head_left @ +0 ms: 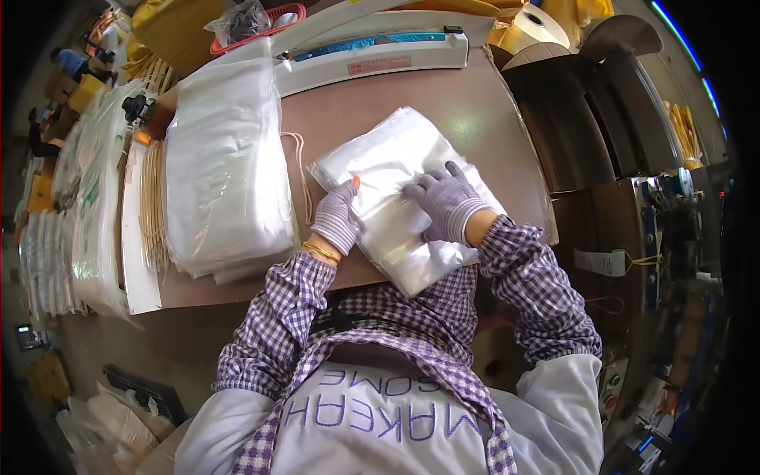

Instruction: Organize and pack stacks of white plastic bags into larger bundles at a workstation.

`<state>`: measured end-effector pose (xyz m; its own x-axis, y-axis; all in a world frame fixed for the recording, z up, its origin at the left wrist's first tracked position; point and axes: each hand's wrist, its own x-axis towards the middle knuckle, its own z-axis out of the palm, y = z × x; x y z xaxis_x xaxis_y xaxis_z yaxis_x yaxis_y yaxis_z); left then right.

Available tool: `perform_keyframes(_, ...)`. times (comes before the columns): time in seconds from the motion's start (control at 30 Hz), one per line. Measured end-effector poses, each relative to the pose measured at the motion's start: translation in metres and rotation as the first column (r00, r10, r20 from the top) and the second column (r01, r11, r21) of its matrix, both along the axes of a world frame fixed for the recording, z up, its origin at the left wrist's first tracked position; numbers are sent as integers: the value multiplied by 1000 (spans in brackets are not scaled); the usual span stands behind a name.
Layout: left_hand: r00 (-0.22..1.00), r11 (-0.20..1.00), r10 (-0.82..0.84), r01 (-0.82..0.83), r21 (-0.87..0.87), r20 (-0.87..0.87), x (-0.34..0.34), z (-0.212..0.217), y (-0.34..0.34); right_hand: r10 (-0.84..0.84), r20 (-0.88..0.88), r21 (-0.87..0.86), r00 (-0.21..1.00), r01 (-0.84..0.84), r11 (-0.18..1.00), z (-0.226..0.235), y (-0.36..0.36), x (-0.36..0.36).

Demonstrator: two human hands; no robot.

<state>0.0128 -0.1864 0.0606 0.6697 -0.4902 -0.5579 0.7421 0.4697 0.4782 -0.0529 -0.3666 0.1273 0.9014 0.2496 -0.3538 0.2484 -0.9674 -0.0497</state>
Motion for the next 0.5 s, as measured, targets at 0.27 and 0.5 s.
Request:
perform_keyframes(0.27,987,999,-39,44,-28,154,-1,-7,3,46,-90,46,995,-42,998,-12,-2,-18)
perform_keyframes(0.5,966,1000,2,-3,4,259,-10,1,-1,-126,498,431,858,-119,894,7,-10,-83)
